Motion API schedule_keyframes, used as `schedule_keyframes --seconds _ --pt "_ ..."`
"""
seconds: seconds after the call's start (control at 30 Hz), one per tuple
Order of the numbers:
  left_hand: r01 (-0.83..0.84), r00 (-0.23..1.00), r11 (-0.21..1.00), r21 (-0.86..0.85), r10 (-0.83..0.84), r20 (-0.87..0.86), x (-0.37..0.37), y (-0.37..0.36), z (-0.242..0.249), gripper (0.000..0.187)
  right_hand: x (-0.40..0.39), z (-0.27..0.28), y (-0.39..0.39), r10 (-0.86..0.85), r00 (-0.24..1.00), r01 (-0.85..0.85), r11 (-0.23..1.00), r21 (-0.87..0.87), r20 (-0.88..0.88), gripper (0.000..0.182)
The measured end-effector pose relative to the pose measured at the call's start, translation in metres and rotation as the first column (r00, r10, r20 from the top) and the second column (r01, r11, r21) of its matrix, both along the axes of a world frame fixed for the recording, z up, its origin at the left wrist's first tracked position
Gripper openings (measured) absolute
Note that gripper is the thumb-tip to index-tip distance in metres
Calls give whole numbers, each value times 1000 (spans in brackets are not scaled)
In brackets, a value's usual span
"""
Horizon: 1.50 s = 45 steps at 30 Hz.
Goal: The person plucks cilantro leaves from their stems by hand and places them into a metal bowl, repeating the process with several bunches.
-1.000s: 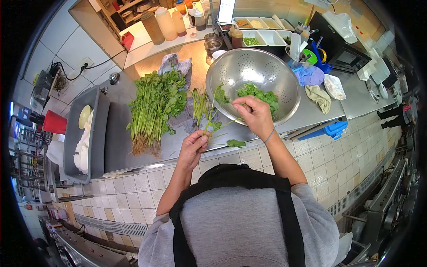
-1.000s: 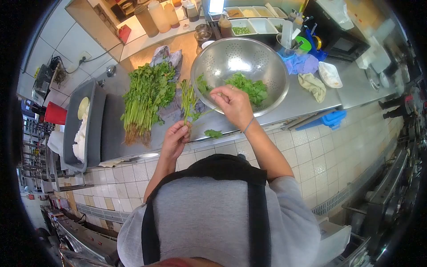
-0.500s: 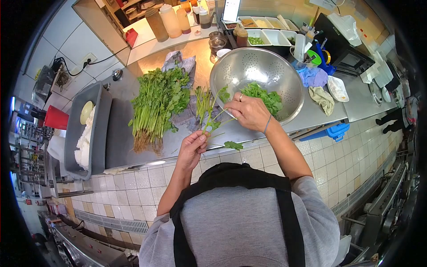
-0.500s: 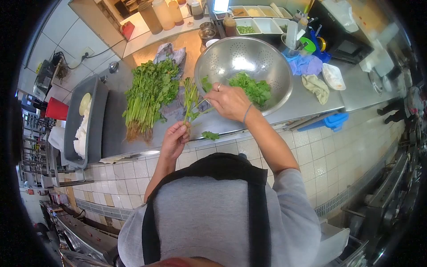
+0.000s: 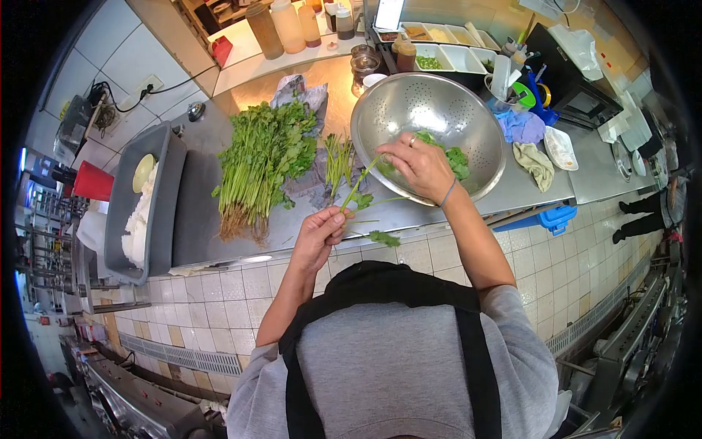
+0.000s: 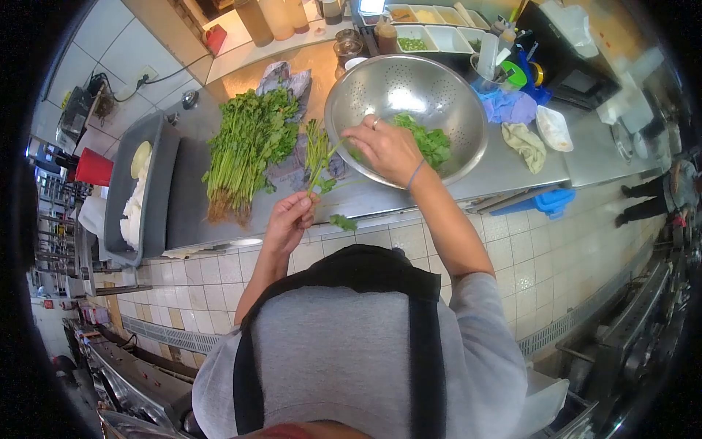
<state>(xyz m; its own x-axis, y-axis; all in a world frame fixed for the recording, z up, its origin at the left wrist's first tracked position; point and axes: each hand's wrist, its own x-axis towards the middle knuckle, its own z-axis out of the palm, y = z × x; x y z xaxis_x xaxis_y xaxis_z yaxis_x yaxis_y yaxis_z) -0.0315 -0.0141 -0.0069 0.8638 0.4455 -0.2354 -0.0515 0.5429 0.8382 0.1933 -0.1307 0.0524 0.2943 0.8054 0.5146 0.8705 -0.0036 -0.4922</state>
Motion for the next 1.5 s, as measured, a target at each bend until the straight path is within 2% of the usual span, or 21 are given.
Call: schedule_keyframes --seconds 0.17,0.23,0.33,0.37,0.43,0.5,0.57,0.6,0.63,0.67,0.7,0.73,0.8,0.9,0.93,0.97,1.03,1.13,1.33,1.47,1.5 --pt "92 995 996 -21 -91 49 -7 9 -10 22 12 -1 7 -23 997 29 996 -87 68 12" --pt "76 997 997 -26 -75 27 -6 9 -9 21 32 11 2 -129 991 131 989 68 -23 10" --pt "-203 966 976 -79 212 144 -1 15 -14 19 62 54 -25 -145 982 165 971 173 -120 11" --pt "-199 967 976 -84 209 143 4 16 -12 19 68 67 -35 -187 980 195 967 166 -64 11" --pt "-440 875 884 -158 462 147 15 20 -7 18 78 71 -45 -222 975 221 963 156 -8 12" --pt "-460 871 880 -116 473 129 26 32 -26 24 86 69 -47 -304 950 307 951 -29 75 13" --pt "-387 901 898 208 417 -123 39 42 -47 33 107 39 -40 -293 952 304 942 -145 93 16" --pt "-332 898 801 498 430 -94 46 49 -76 36 117 16 -32 -298 950 312 898 -309 92 20" --pt "-249 893 621 743 445 -73 48 54 -98 39 124 -3 -24 -292 952 301 834 -464 92 26" --pt "-207 889 516 831 453 -59 47 52 -97 38 125 -19 -21 -282 954 291 796 -531 99 42" --pt "-158 884 403 901 464 -52 45 48 -96 37 125 -28 -23 -289 943 333 808 -486 165 43" --pt "-172 857 392 904 512 -60 37 44 -84 37 126 -34 -26 -298 926 373 818 -438 232 46" --pt "-192 880 511 838 467 -83 18 36 -54 32 127 -33 -33 -366 905 425 806 -412 217 44" --pt "-163 804 483 860 570 -168 -16 50 -59 26 99 -17 -53 -293 940 338 863 -375 173 39" --pt "-144 772 308 940 629 -87 -27 61 -67 22 84 -11 -58 -301 947 321 866 -384 114 36" --pt "-152 764 308 939 640 -86 -36 69 -69 22 71 -7 -62 -310 949 307 867 -393 57 34" --pt "26 620 13 1000 784 -27 -52 84 -71 18 52 -12 -64 -313 950 296 880 -372 16 32" --pt "168 520 -47 985 853 -48 -62 101 -68 16 33 -13 -59 -333 942 305 894 -328 -32 30" --pt "239 557 -54 969 826 -91 -55 105 -70 15 19 -9 -51 -366 930 345 904 -252 -42 25" --pt "208 564 -113 972 825 -24 -54 106 -71 19 14 -6 -49 -379 923 357 908 -221 -66 23" --pt "277 526 -68 959 845 -92 -56 107 -69 18 12 -8 -48 -399 915 378 900 -216 -64 23"
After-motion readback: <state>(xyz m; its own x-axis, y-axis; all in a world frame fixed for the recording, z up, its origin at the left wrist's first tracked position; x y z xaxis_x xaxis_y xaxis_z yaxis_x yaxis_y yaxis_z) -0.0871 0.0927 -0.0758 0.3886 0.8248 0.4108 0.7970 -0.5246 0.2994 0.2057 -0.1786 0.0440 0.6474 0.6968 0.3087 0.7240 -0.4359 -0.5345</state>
